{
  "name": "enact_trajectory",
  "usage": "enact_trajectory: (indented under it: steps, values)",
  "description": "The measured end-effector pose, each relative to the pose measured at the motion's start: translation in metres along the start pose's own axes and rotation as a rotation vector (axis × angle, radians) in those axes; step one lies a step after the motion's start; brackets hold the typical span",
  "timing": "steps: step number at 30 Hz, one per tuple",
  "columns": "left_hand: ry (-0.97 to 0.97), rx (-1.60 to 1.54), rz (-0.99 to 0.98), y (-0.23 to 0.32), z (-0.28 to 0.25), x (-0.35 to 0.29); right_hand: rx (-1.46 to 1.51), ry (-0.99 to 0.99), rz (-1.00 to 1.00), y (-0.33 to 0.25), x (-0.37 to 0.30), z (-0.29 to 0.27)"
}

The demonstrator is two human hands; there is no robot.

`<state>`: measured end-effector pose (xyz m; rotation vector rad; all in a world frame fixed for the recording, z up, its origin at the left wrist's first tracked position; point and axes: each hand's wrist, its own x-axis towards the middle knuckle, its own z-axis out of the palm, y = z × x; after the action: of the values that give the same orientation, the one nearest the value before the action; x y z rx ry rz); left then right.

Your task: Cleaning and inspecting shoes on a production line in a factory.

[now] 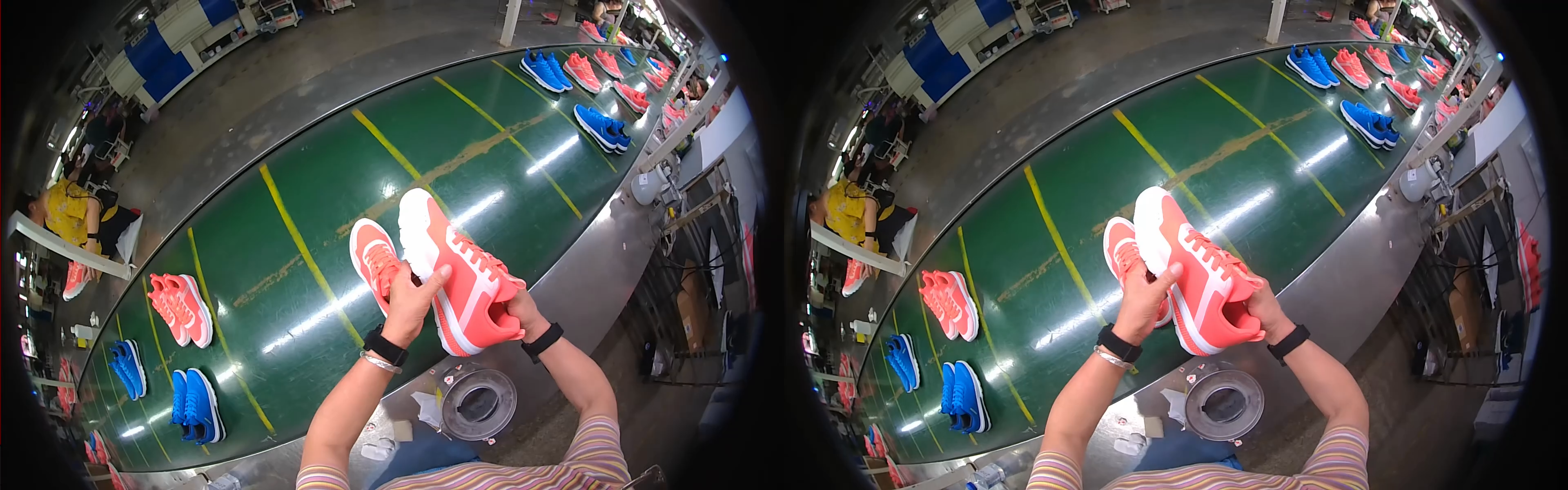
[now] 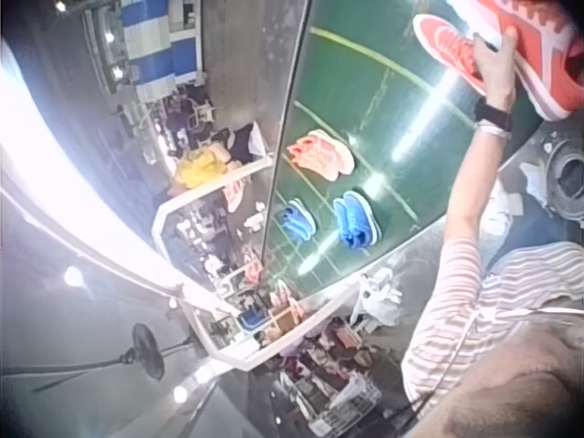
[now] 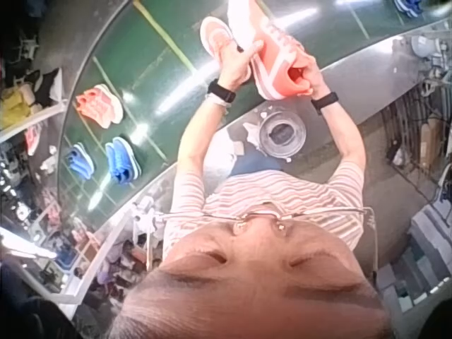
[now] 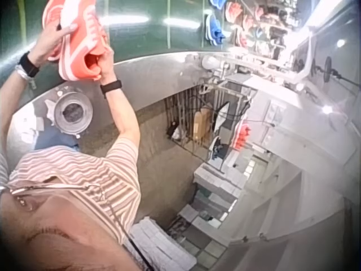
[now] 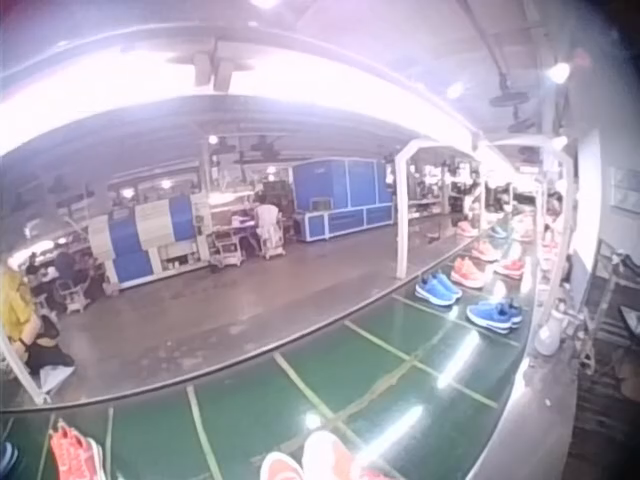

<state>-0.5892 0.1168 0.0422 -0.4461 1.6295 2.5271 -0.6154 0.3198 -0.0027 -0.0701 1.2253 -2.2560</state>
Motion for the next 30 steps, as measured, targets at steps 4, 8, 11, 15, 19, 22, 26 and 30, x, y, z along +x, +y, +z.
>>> enact_trajectory:
  steps: [4,8,11,15,19,22,26,30]
  values:
    - [0.032,0.039,0.151,-0.003,0.000,0.001,-0.056,0.023,-0.025,-0.001,-0.001,0.006]
    - [-0.014,0.031,0.101,0.000,-0.006,0.000,-0.071,0.017,0.001,-0.001,-0.003,0.001]
    - [0.026,-0.007,0.045,0.013,0.002,-0.010,-0.011,-0.015,0.014,-0.006,-0.006,0.010]
    - [0.052,0.042,0.180,0.019,0.008,-0.015,-0.047,-0.030,-0.015,-0.005,-0.009,0.013]
    - [-0.029,0.045,0.012,0.013,-0.010,-0.012,0.110,-0.038,0.051,0.003,-0.009,0.008]
    - [-0.051,-0.119,-0.070,0.001,-0.012,-0.013,0.206,-0.001,0.112,0.003,-0.008,0.027]
    - [-0.061,-0.490,-0.118,-0.006,-0.049,-0.030,-0.105,-0.325,0.196,-0.007,0.006,0.027]
    - [0.102,-0.521,0.028,0.021,-0.101,-0.097,-1.230,-0.336,0.024,0.003,0.041,0.040]
